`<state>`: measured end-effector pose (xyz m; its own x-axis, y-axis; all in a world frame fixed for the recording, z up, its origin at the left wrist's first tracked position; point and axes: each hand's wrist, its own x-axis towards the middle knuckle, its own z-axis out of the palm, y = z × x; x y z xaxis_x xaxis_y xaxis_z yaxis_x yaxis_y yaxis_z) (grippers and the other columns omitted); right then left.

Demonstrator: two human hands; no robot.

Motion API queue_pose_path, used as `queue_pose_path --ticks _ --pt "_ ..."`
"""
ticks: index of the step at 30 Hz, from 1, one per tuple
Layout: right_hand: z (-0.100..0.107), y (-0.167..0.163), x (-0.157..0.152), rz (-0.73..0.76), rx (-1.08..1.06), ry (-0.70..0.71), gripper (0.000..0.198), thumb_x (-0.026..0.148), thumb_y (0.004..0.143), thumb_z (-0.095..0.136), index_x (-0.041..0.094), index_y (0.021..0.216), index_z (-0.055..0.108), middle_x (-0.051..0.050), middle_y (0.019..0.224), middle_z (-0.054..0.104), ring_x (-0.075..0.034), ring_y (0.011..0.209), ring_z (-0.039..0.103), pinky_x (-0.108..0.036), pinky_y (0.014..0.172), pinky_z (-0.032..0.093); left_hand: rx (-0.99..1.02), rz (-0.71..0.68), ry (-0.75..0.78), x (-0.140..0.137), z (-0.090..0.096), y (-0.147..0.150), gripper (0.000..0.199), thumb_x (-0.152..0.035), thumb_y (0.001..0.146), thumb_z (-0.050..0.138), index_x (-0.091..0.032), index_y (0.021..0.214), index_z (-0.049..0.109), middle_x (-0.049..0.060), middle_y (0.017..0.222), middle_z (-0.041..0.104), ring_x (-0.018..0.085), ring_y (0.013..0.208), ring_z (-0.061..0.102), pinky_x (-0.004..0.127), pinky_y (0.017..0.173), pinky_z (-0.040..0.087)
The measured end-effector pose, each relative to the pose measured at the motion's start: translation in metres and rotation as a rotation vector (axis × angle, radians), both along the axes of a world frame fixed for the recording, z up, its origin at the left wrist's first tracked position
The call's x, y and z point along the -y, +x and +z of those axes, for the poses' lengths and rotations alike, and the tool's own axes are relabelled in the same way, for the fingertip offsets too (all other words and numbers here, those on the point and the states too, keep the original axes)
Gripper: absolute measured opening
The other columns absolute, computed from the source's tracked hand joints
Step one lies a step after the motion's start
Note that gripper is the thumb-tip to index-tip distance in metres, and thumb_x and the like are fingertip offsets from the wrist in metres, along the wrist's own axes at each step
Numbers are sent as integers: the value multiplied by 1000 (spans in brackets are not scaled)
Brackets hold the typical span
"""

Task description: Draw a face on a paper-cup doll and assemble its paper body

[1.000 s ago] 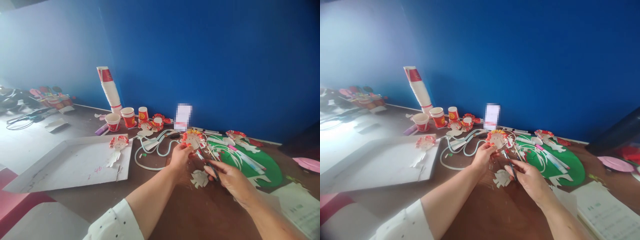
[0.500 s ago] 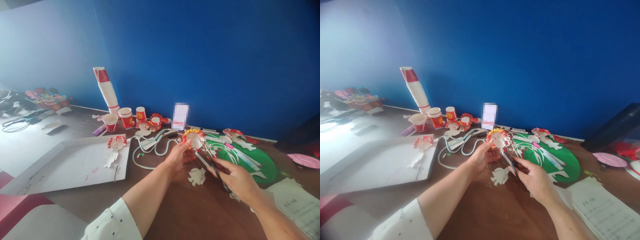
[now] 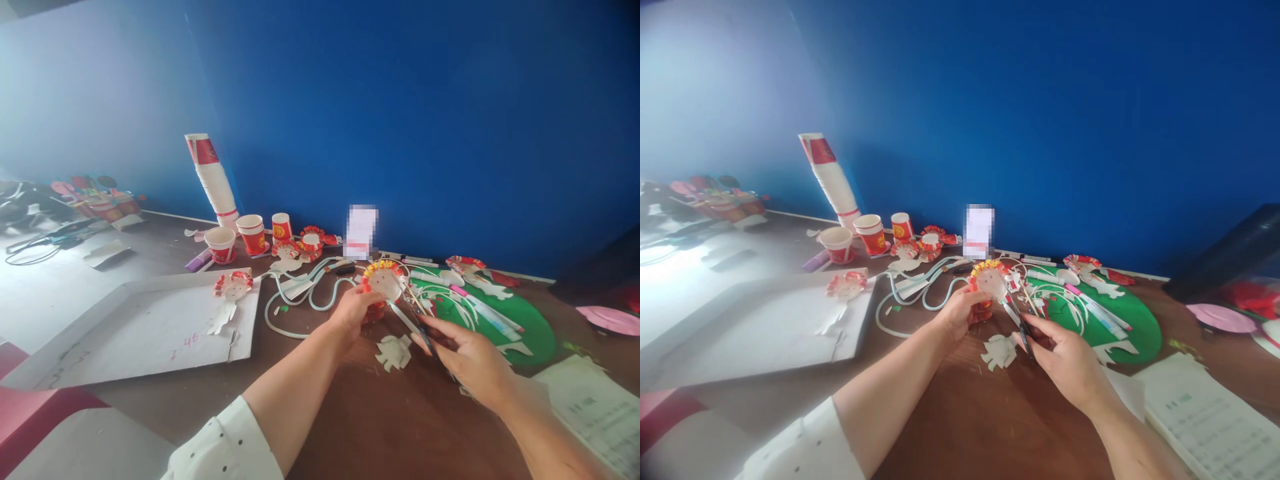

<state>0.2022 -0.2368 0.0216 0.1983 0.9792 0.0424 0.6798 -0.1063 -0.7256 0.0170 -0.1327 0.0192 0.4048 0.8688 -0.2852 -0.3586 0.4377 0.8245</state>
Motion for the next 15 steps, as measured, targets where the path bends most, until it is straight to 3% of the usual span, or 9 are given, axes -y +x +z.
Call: queue_pose_path --ticks 7,15 --pt "-14 6 -1 43 -118 -11 62 54 76 67 20 128 64 -3 85 76 -22 83 70 -28 75 55 -88 -20 -12 1 3 0 25 -23 59 82 -13 76 67 3 69 62 10 59 53 21 53 42" --pt "-2 -4 1 3 -176 -83 63 54 74 69 21 127 63 -1 80 76 -22 84 70 -26 79 53 -24 -31 -1 3 4 2 27 -15 58 78 -12 81 66 3 73 63 9 59 53 21 55 45"
